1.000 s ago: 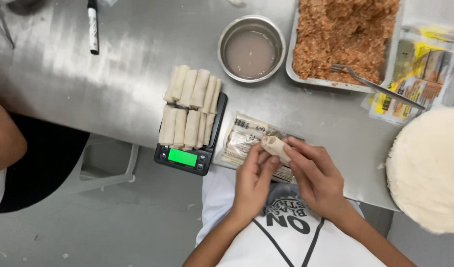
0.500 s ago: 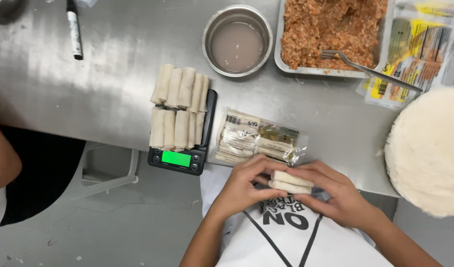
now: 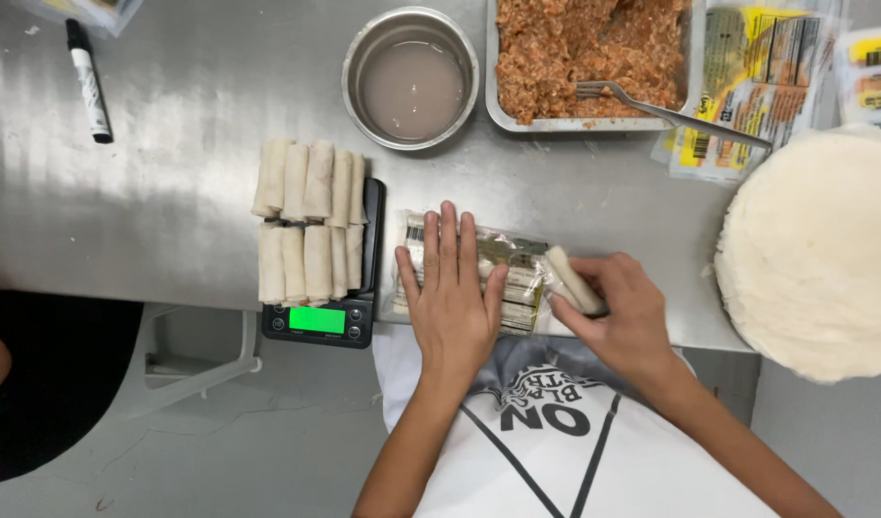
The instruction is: The person places pre-made spring rolls into clear plastic bags on a digital scale, seals the bags, and stacks them on the counter. The person handles spring rolls, plastic bags, and a digital scale.
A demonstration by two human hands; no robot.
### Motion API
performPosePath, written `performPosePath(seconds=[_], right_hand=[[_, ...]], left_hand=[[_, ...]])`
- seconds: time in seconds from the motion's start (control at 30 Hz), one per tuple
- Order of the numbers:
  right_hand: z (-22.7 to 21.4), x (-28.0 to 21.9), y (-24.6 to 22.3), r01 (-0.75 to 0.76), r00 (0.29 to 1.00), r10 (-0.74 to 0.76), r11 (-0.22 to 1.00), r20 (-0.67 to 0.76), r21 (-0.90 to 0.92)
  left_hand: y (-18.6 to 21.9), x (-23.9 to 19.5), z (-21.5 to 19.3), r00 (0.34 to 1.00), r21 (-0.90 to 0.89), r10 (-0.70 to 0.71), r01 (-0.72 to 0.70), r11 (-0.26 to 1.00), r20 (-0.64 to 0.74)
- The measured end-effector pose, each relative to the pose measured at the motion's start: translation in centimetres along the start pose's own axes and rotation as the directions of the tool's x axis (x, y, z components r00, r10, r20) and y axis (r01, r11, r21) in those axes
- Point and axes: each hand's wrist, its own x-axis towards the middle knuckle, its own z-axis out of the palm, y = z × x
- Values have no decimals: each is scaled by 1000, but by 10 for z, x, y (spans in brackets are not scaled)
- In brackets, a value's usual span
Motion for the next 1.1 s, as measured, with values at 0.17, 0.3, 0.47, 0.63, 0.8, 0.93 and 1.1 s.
performPosePath(seconds=[0.17,0.3,0.47,0.63,0.8,0.93,1.1], right_hand=[[-19,19,-6,312,945,-314,950,90,28],[-2,16,-4,308,951,-308,950,-10,45],[-24,15,-2,260,965,-256,961,54,-94],[1,9,-8,232,969,-228,972,-90,33],[-2,14,-8,220,970,-218,975,-104,10],[2,16,-28,214,974,-207,973,-90,86],[1,14,-15,148,980,-138,987,-140,64]], left_hand=[[0,1,0,997,49,-45,42,998,70],[0,-3,1,996,33,-50,48,998,71],[-4,-3,6,995,-26,-73,75,997,68],[-4,-4,7,996,-20,-74,75,997,58],[-6,-3,7,996,-48,-73,76,996,58],[-5,-3,7,996,-45,-67,70,997,51],[-4,-1,6,997,-54,-64,66,996,47]])
